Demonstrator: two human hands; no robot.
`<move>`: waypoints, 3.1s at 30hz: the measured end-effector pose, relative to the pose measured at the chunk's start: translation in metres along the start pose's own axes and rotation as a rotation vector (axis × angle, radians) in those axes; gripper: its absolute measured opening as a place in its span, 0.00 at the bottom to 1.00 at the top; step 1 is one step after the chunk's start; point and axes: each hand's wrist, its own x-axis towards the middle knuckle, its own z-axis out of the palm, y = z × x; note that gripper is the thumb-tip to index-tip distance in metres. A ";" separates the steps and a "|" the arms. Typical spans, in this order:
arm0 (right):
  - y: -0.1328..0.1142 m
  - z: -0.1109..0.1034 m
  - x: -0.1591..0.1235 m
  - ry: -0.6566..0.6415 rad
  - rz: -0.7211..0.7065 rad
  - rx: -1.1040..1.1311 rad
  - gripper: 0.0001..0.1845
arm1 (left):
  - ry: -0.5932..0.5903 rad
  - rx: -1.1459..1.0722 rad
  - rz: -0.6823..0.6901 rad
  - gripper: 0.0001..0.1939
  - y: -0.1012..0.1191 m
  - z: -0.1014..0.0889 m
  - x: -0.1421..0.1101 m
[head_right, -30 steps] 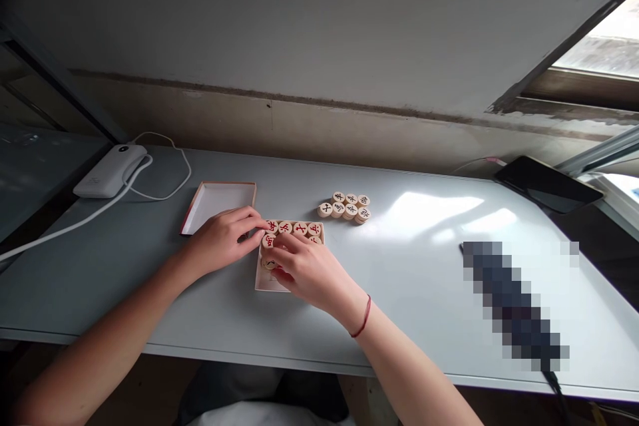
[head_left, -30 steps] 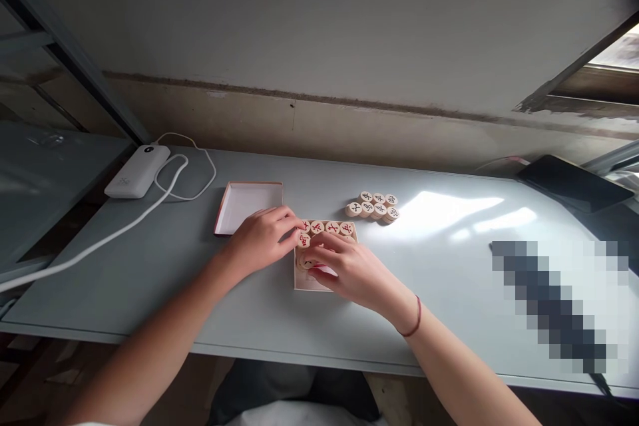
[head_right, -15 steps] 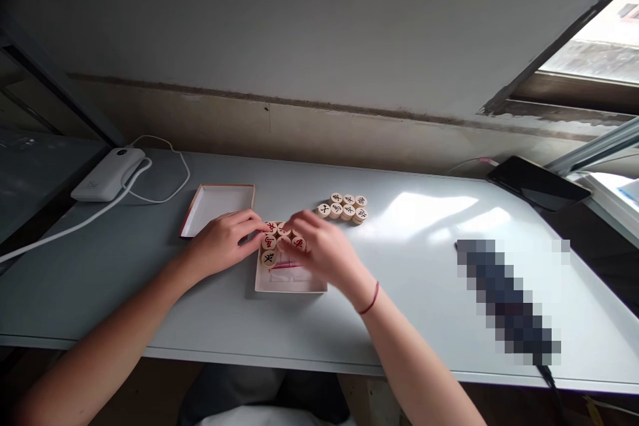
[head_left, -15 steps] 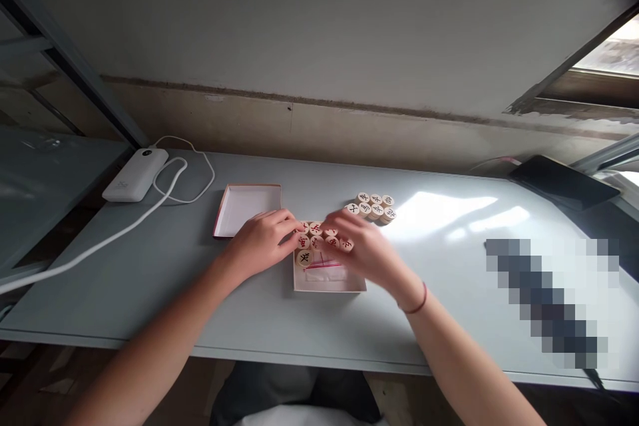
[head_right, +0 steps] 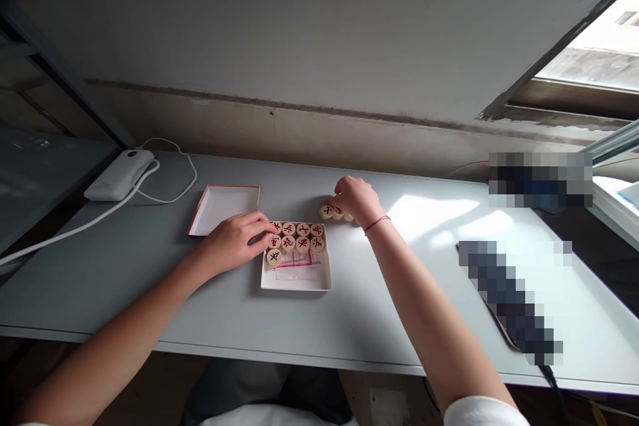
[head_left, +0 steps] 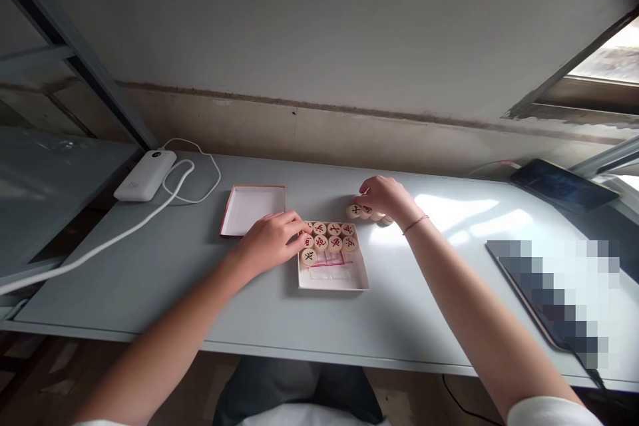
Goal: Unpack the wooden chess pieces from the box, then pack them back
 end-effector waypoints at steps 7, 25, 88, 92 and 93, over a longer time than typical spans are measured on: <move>-0.011 -0.001 -0.045 0.109 -0.238 0.590 0.16 | 0.189 0.004 0.086 0.14 0.013 0.005 0.001; -0.016 0.017 -0.093 -0.056 -0.292 1.190 0.17 | 0.127 -0.234 0.149 0.08 0.030 0.016 -0.001; 0.020 0.009 -0.038 0.294 -0.104 0.243 0.15 | -0.057 0.047 0.179 0.16 0.022 0.004 0.012; 0.025 0.006 -0.009 0.083 -0.009 0.071 0.15 | -0.053 0.064 0.182 0.09 0.026 -0.002 0.029; 0.025 0.006 -0.004 0.052 0.004 0.050 0.15 | -0.040 0.061 0.174 0.08 0.027 -0.003 0.032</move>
